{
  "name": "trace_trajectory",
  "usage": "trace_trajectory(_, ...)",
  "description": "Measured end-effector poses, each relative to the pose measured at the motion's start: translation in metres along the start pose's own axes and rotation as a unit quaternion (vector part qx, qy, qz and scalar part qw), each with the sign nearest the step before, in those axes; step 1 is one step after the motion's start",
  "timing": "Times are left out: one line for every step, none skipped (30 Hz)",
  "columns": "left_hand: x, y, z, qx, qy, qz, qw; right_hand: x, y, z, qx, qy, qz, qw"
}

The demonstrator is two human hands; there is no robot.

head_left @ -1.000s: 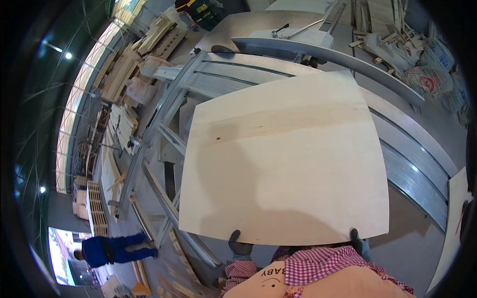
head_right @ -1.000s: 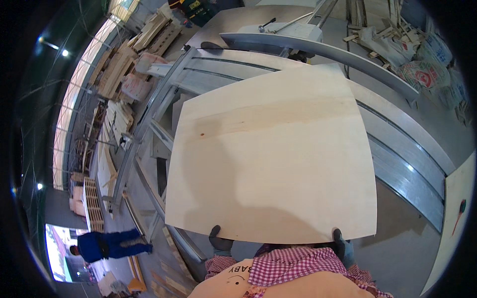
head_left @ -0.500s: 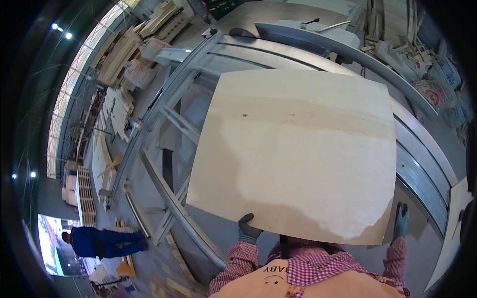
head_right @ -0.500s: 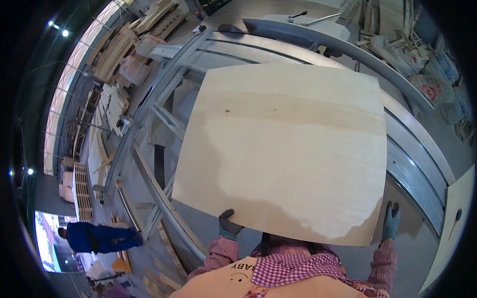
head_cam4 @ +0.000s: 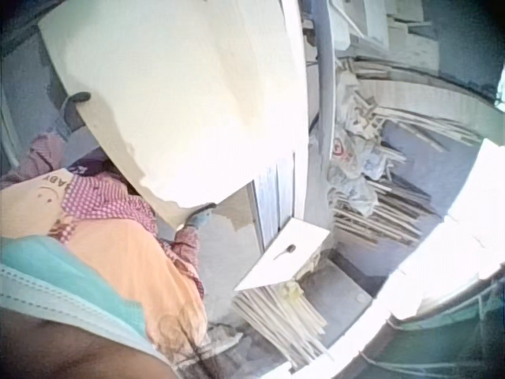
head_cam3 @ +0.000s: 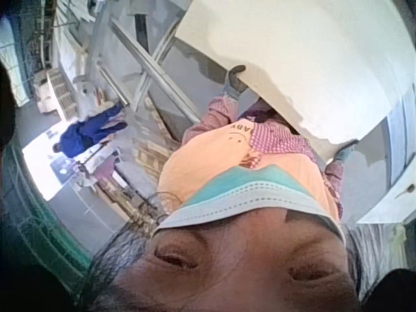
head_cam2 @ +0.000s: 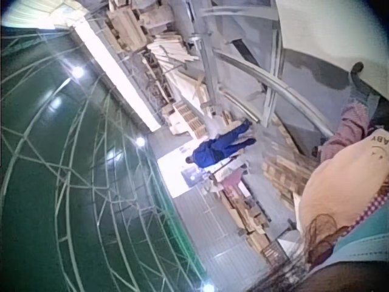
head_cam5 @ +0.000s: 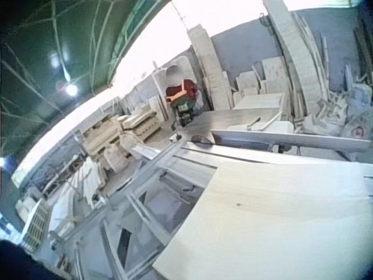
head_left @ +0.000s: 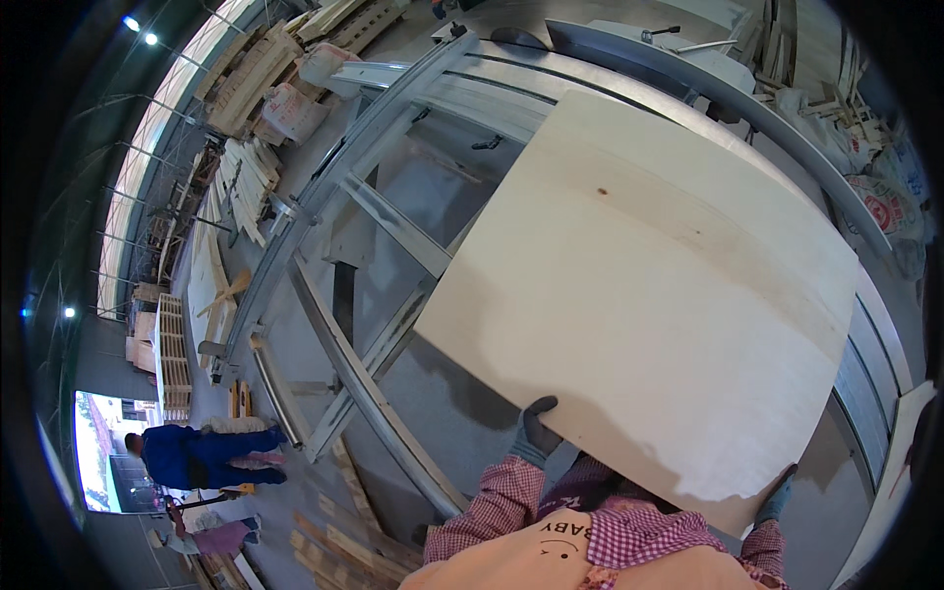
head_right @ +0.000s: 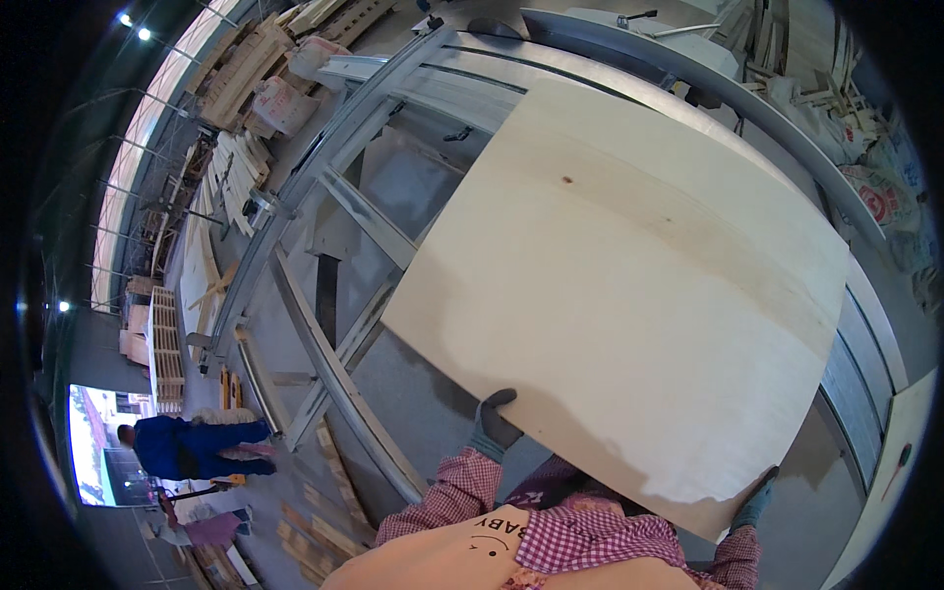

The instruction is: The person positions a rectangular wooden board on a panel saw, aligns it against the fence, and pushes it through the blade to cut it. The person then removes the cut piece and repeats the process with another board.

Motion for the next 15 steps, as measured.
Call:
trace_trajectory(-0.017,0.016,-0.011,-0.066,-0.049,-0.057,0.995,0.0,-0.003,-0.002,-0.028,0.001,-0.013,1.0)
trace_trajectory(-0.03,0.033,-0.022,-0.131,-0.096,-0.113,0.98,0.0,-0.005,-0.003,-0.027,0.003,-0.015,1.0)
trace_trajectory(-0.011,0.004,-0.068,-0.171,-0.315,-0.161,0.92,0.0,0.002,-0.003,-0.03,0.004,-0.033,0.999)
trace_trajectory(0.03,-0.03,-0.115,-0.199,-0.519,-0.195,0.808,0.001,0.01,-0.003,-0.035,0.004,-0.052,0.998)
trace_trajectory(0.02,0.015,-0.168,-0.369,-0.58,-0.299,0.661,-0.004,0.011,0.0,0.001,0.034,-0.064,0.997)
trace_trajectory(0.048,-0.017,-0.199,-0.426,-0.657,-0.369,0.501,-0.017,0.028,-0.011,0.033,0.061,-0.097,0.993)
trace_trajectory(0.056,-0.038,-0.238,-0.468,-0.674,-0.362,0.442,-0.028,0.035,-0.017,0.064,0.085,-0.12,0.987)
trace_trajectory(0.046,-0.031,-0.282,-0.536,-0.672,-0.382,0.34,-0.033,0.025,-0.017,0.074,0.105,-0.117,0.985)
trace_trajectory(0.022,-0.007,-0.337,-0.572,-0.608,-0.409,0.368,-0.033,0.021,-0.014,0.083,0.123,-0.121,0.981)
trace_trajectory(-0.001,0.011,-0.379,-0.606,-0.54,-0.432,0.394,-0.03,0.02,-0.01,0.092,0.141,-0.128,0.977)
trace_trajectory(-0.018,0.012,-0.4,-0.646,-0.48,-0.451,0.385,-0.026,0.031,-0.005,0.14,0.121,-0.134,0.974)
trace_trajectory(-0.033,0.017,-0.409,-0.682,-0.417,-0.471,0.373,-0.019,0.04,-0.005,0.103,0.096,-0.131,0.981)
trace_trajectory(-0.031,0.023,-0.412,-0.689,-0.441,-0.487,0.305,-0.018,0.034,-0.005,0.064,0.073,-0.114,0.989)
trace_trajectory(-0.035,0.018,-0.415,-0.691,-0.464,-0.5,0.237,-0.017,0.021,-0.008,0.022,0.052,-0.099,0.993)
trace_trajectory(-0.047,0.006,-0.418,-0.701,-0.453,-0.482,0.266,-0.017,0.032,-0.005,0.064,0.119,-0.179,0.975)
Point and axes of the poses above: each hand's wrist, its own x-axis away from the middle knuckle, its own y-axis out of the back of the hand, z = x × y, the point moved 9 cm from there along -x, towards the middle knuckle, and after that the axes turned 13 degrees about -z, right-handed, at the moved point
